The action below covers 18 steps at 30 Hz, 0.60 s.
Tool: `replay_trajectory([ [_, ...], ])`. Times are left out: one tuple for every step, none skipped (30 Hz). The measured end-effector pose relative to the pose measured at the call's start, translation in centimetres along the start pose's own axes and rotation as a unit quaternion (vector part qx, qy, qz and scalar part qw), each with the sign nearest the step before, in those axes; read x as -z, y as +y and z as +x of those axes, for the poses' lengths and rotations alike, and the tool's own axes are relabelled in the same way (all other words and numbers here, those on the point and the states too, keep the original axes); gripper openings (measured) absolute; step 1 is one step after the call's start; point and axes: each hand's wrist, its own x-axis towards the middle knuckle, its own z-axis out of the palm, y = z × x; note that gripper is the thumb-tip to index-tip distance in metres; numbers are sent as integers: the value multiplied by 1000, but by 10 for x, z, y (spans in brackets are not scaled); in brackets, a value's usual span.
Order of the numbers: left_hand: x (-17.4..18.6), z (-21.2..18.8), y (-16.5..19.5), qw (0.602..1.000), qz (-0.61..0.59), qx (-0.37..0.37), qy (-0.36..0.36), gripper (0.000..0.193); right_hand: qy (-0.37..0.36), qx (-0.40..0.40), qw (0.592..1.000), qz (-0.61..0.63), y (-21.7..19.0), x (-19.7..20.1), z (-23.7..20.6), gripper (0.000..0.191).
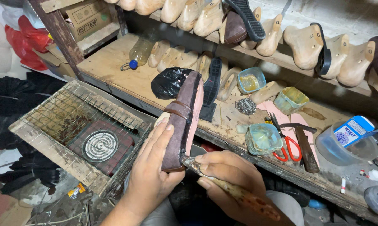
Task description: The person applies glue to the edges of a brown slip-on shoe using a brush, repeatedly dipping the brush into a container and working along the upper and sole seam. The person places the shoe on a shelf and then picks up another shoe to continue the same gluing process.
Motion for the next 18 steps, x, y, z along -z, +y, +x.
replay_trajectory([
  [0,0,1,1000,-2,4,0,74,18,-9,1000,2,-1,-1,-1,34],
  [0,0,1,1000,-5,10,-3,74,36,-19,999,4,-2,-2,-1,33],
  [-1,0,2,1000,-7,16,-7,74,53,-27,998,6,-2,-2,-2,33],
  [-1,0,3,1000,-9,21,-10,75,54,-24,998,8,-1,-3,-1,33],
  [-1,0,3,1000,-9,22,-13,74,56,-20,998,9,1,-3,-1,33],
  [-1,1,4,1000,-8,22,-15,74,56,-16,998,11,2,-3,0,33],
  [0,1,4,1000,-8,23,-18,74,54,-20,998,18,2,-3,0,34],
  [0,1,4,1000,-10,20,-17,73,52,-23,998,26,2,-3,1,34],
  [0,2,4,1000,-11,17,-15,72,49,-27,998,34,1,-3,1,34],
  [0,2,4,1000,-13,15,-14,71,45,-30,998,34,1,-3,2,34],
  [0,2,4,1000,-15,18,-14,72,41,-33,998,35,0,-3,3,34],
  [0,2,4,1000,-16,22,-14,73,36,-37,998,37,-2,-3,4,34],
  [1,1,5,999,-18,26,-15,74,32,-28,999,30,-3,-3,5,33],
  [1,1,5,999,-22,29,-14,74,29,-18,999,23,-3,-3,6,33],
  [1,0,5,999,-25,32,-14,74,25,-9,1000,16,-3,-3,7,33],
  [1,0,5,999,-29,35,-13,75,22,43,999,-19,-3,-3,8,32],
  [1,-1,5,999,-28,36,-13,75,19,94,994,-54,-2,-4,10,30],
  [1,-1,5,999,-27,37,-13,75,16,145,985,-90,-1,-4,11,29],
])
